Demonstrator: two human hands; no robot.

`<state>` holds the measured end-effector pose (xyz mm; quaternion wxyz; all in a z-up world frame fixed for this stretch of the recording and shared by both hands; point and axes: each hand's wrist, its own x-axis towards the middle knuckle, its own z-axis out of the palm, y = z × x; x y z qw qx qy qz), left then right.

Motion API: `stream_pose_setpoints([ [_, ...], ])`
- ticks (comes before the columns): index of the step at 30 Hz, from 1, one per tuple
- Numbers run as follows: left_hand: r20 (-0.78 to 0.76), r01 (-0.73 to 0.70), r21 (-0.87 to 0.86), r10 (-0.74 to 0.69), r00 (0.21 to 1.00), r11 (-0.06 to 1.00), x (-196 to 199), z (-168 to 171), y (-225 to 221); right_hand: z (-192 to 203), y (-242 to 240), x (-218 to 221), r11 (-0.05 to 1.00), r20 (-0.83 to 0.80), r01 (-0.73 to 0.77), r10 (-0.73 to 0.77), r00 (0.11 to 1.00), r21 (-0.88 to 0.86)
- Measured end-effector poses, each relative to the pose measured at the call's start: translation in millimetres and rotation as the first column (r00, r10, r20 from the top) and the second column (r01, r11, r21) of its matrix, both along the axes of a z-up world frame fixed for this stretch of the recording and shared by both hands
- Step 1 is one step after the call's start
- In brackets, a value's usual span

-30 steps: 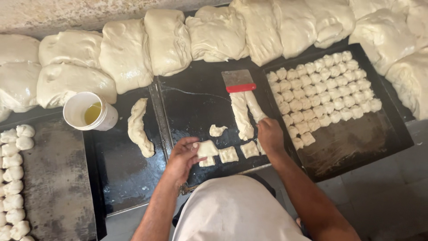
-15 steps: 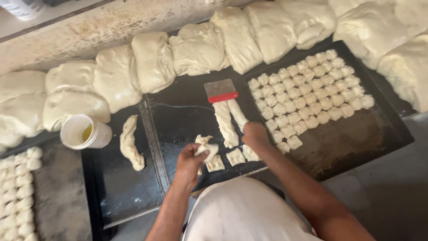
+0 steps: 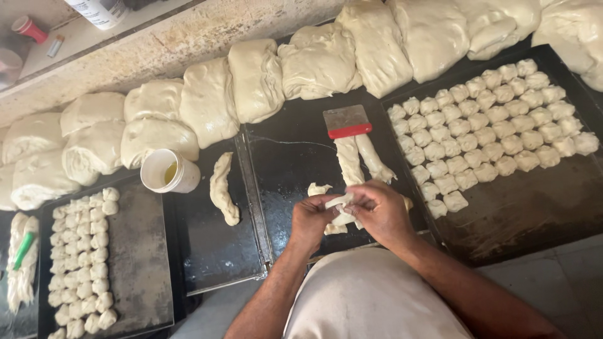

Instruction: The person shapes small pieces of dough by hand on a workbench, placing them onto a metal tray, and uses a hand-held cutter to divide a strip of dough into smaller sections.

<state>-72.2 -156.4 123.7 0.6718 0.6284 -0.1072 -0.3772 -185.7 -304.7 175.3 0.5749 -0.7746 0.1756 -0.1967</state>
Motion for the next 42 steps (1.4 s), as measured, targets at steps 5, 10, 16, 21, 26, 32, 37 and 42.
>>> stream_pose_setpoints([
  [5,-0.073,0.191,-0.199,-0.209,0.975,0.961,15,22,19,-8,2,14,0.994,-0.194,0.002,0.019,0.981,0.106],
  [10,-0.071,0.183,0.0,-0.183,0.981,0.983,26,29,25,4,34,18,0.698,0.237,0.049,0.175,0.956,-0.715],
  [16,-0.3,0.125,-0.086,-0.146,0.943,0.988,37,32,31,22,48,17,0.511,0.23,0.044,0.307,0.924,-0.859],
  [21,0.284,0.239,0.115,-0.263,0.922,0.964,24,45,23,-1,28,22,0.982,0.105,-0.032,0.053,0.993,-0.185],
  [26,0.247,0.071,0.041,-0.079,0.966,0.997,2,55,2,-44,-9,16,0.499,0.047,-0.135,0.185,0.982,0.856],
  [32,0.685,0.006,0.217,-0.157,0.712,0.976,-18,92,-15,-46,-26,7,0.881,-0.079,-0.018,0.063,0.995,0.473],
  [37,0.864,0.048,0.352,-0.345,0.367,0.935,-15,72,-23,-6,-20,7,0.999,-0.155,0.003,-0.009,0.988,-0.042],
  [42,0.816,0.193,0.172,-0.249,0.522,0.966,-1,24,-6,37,-27,-16,0.949,-0.237,-0.31,0.287,0.928,-0.064],
])
